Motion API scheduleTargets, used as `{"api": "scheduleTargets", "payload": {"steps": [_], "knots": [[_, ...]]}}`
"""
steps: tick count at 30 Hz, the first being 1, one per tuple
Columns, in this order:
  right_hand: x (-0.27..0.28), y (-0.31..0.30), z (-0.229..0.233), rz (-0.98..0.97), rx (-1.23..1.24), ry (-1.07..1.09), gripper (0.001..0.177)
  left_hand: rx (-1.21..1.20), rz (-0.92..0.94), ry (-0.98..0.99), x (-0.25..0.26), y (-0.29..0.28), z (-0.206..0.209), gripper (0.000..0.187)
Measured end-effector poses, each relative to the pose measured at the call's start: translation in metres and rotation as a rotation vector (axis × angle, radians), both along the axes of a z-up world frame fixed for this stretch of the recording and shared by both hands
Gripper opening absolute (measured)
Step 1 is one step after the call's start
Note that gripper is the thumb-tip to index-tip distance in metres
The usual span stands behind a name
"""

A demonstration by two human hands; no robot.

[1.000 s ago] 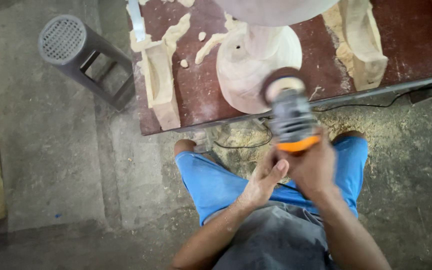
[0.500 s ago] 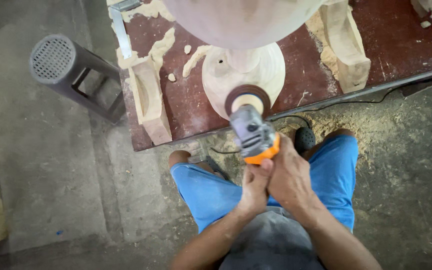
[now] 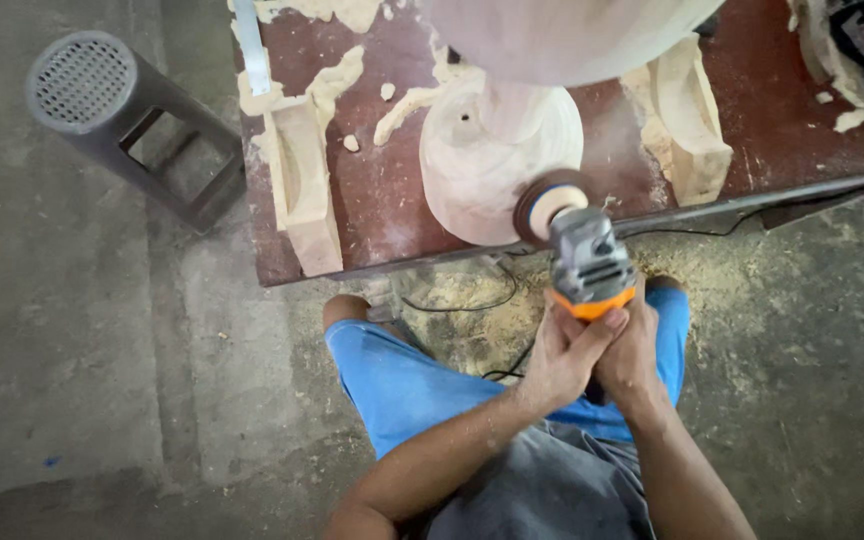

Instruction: The person uses an angle grinder with a sanding disc to smooth the surface of a large wooden object on a workbench. The person moves the tool around the curved base and stem, generating wood dust. The person briefly wipes the surface with a hand before resuming sanding.

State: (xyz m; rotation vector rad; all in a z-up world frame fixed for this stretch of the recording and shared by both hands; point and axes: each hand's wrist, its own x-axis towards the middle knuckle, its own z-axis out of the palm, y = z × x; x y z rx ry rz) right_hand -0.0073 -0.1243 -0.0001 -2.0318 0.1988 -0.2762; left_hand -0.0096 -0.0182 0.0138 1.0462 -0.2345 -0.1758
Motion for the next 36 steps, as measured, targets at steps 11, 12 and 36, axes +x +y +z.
{"api": "scheduleTargets", "payload": {"steps": [11, 12, 36], "knots": [[-0.004, 0.024, 0.071, 0.156, -0.308, 0.114, 0.054, -0.087, 0.076, 0.127, -0.017, 0.014, 0.006, 0.057], [0.002, 0.033, 0.077, 0.189, -0.338, 0.175, 0.056, -0.112, 0.124, 0.157, -0.017, 0.018, 0.005, 0.058], [0.011, -0.006, 0.035, 0.037, -0.032, 0.067, 0.056, 0.021, 0.105, -0.004, 0.007, -0.010, 0.022, 0.034]]}}
